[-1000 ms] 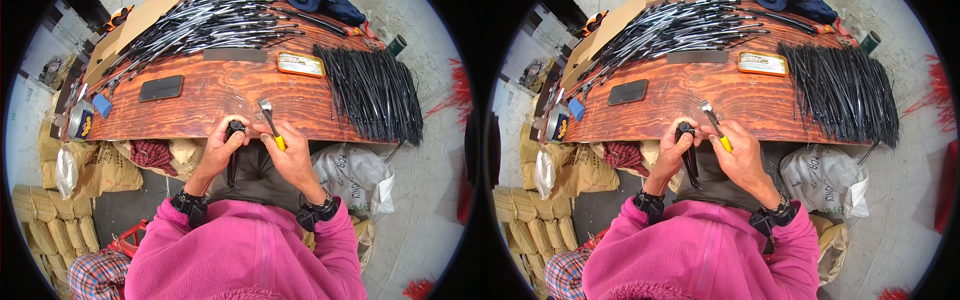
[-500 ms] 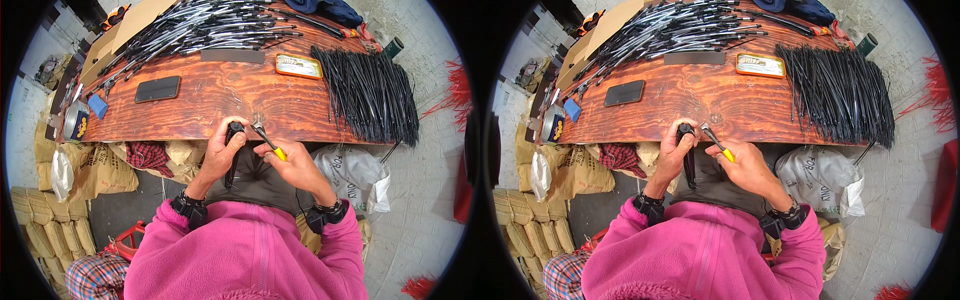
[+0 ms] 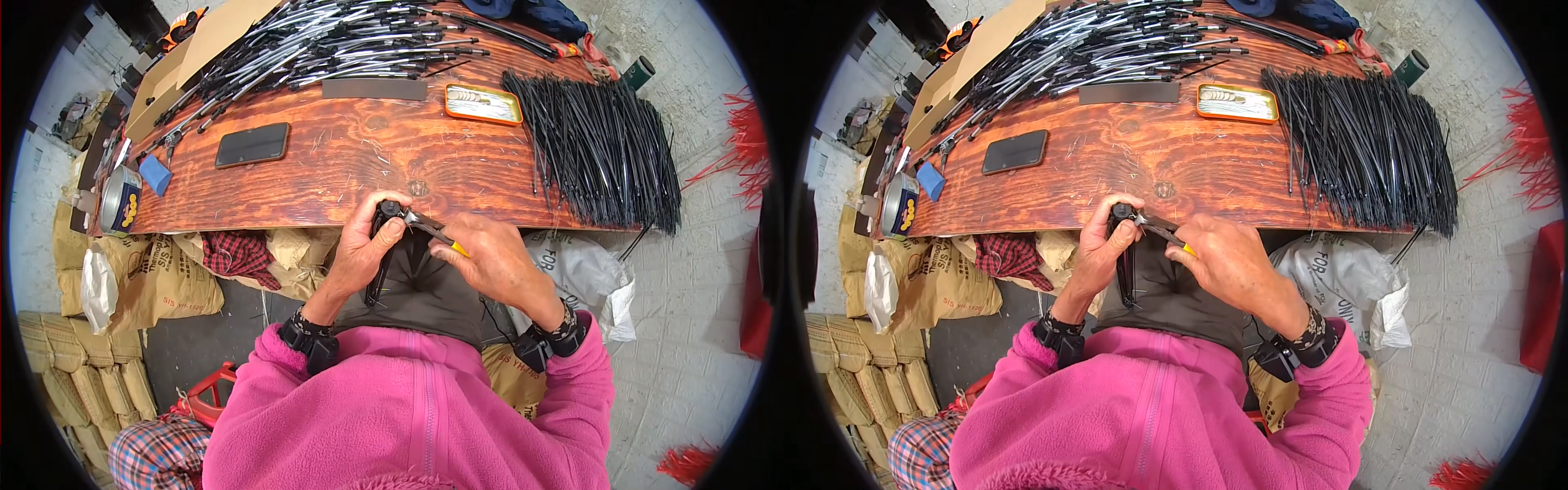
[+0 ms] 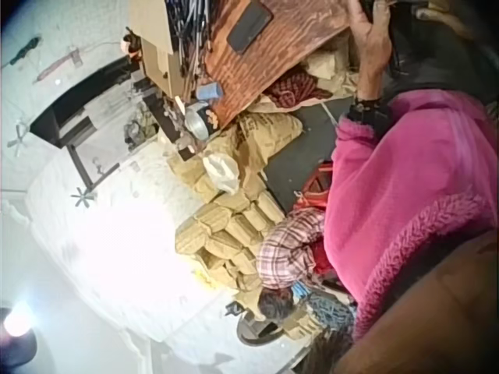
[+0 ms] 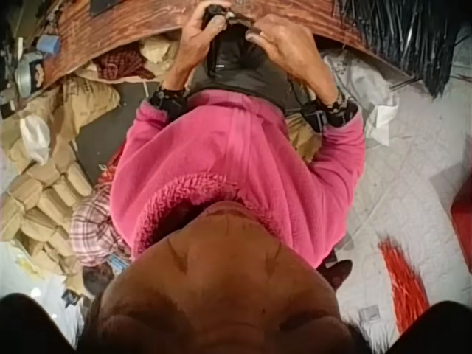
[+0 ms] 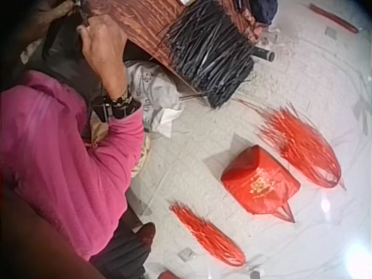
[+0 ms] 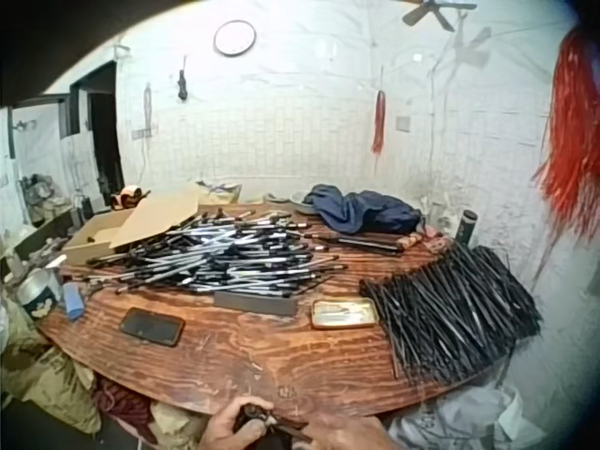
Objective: Bundling and securing black plastic ties or rods at a production workbench using pliers.
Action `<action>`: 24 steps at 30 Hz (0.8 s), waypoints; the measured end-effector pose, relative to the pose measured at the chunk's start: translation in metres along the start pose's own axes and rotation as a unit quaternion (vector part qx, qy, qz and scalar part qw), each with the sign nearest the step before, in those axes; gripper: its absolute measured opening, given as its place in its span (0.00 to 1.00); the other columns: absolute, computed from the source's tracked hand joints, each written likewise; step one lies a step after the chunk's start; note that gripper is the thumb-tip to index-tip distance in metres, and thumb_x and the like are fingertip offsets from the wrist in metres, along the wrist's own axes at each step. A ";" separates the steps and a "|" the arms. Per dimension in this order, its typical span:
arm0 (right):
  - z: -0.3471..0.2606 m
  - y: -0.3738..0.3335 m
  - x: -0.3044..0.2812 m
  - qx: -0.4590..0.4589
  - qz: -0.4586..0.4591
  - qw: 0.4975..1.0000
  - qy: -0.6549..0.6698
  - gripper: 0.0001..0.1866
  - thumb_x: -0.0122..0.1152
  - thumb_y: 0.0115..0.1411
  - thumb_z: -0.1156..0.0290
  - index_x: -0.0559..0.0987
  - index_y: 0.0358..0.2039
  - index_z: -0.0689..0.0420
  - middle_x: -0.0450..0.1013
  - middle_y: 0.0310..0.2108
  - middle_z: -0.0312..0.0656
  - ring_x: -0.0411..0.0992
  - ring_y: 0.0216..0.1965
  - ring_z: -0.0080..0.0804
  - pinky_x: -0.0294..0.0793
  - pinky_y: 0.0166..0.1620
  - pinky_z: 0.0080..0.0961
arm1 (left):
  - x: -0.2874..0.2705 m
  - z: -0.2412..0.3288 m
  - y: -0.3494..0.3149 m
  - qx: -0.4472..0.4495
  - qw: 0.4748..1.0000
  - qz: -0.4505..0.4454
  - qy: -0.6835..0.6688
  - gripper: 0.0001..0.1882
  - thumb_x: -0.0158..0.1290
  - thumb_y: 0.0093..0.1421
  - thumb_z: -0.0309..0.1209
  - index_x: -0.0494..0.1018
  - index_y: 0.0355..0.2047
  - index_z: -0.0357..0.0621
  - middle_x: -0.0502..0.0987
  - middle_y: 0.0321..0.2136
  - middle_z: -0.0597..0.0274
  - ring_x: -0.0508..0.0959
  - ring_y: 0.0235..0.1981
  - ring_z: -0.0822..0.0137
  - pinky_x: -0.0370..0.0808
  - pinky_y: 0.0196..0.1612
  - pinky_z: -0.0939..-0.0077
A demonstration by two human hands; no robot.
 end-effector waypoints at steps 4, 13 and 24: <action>0.011 0.004 0.012 0.047 -0.093 0.989 0.105 0.14 0.60 0.62 0.60 0.77 0.30 0.60 0.74 0.25 0.47 0.74 0.25 0.43 0.72 0.30 0.35 | 0.002 0.000 0.001 0.001 1.000 -0.019 0.001 0.16 0.54 0.66 0.38 0.70 0.49 0.42 0.69 0.35 0.70 0.67 0.35 0.80 0.66 0.41 0.84; 0.034 -0.042 0.071 0.267 -0.362 0.689 0.568 0.21 0.65 0.59 0.55 0.73 0.24 0.61 0.75 0.23 0.41 0.74 0.21 0.27 0.72 0.26 0.26 | 0.011 -0.010 -0.001 0.000 0.996 -0.082 -0.042 0.16 0.57 0.64 0.37 0.71 0.47 0.43 0.70 0.39 0.70 0.67 0.36 0.80 0.65 0.40 0.85; 0.011 -0.014 -0.013 0.073 0.045 0.990 0.108 0.16 0.67 0.58 0.62 0.74 0.35 0.62 0.74 0.24 0.40 0.75 0.25 0.27 0.74 0.27 0.23 | -0.001 -0.023 0.005 -0.048 0.995 -0.035 -0.078 0.17 0.58 0.63 0.38 0.71 0.47 0.43 0.71 0.41 0.71 0.69 0.37 0.80 0.67 0.41 0.85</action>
Point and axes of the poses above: each hand's wrist, its own y-axis towards the middle knuckle, its own x-axis out of the palm, z = x × y, the point moved 9 cm from there along y, towards the middle knuckle
